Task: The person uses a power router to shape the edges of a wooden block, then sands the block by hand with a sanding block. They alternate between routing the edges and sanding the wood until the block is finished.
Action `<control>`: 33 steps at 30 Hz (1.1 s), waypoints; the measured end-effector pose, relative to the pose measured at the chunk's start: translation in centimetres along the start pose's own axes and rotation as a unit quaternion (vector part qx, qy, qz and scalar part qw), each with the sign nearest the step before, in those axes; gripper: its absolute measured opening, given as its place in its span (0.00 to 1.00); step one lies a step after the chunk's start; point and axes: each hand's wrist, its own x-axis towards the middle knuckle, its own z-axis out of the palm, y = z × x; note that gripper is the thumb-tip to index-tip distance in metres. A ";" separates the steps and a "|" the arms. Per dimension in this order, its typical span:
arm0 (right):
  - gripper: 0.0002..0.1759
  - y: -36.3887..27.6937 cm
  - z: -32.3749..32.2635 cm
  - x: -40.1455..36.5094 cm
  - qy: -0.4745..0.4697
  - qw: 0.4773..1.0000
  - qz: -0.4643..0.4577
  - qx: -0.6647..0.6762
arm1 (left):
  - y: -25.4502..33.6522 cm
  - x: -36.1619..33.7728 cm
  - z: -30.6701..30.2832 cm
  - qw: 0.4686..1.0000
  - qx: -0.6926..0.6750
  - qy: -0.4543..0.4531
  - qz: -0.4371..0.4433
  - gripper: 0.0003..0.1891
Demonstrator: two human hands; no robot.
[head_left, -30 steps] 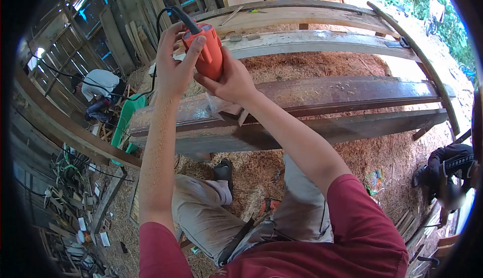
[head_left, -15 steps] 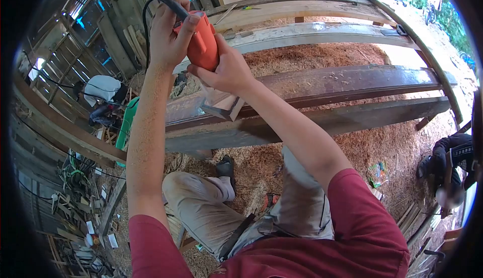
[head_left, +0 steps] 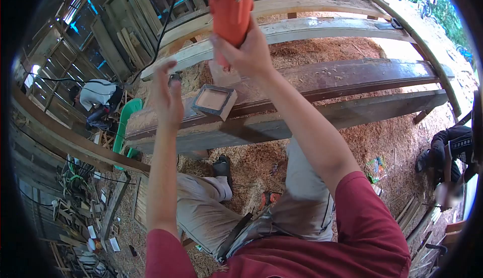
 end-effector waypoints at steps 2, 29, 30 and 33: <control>0.29 0.3 -1.2 0.3 0.004 1.000 -0.025 0.005 | 0.4 -3.0 -0.3 0.988 0.125 -0.091 0.003 0.34; 0.22 2.8 -3.8 1.3 0.106 0.991 0.055 0.056 | 2.9 -6.4 4.1 0.945 0.251 -0.210 -0.020 0.29; 0.23 2.7 -3.7 1.3 0.109 0.991 0.061 0.053 | 3.1 -6.3 4.1 0.945 0.253 -0.205 -0.013 0.29; 0.25 2.2 -4.5 1.3 0.084 0.987 0.135 0.036 | 2.1 -7.1 3.3 0.953 0.253 -0.164 -0.023 0.34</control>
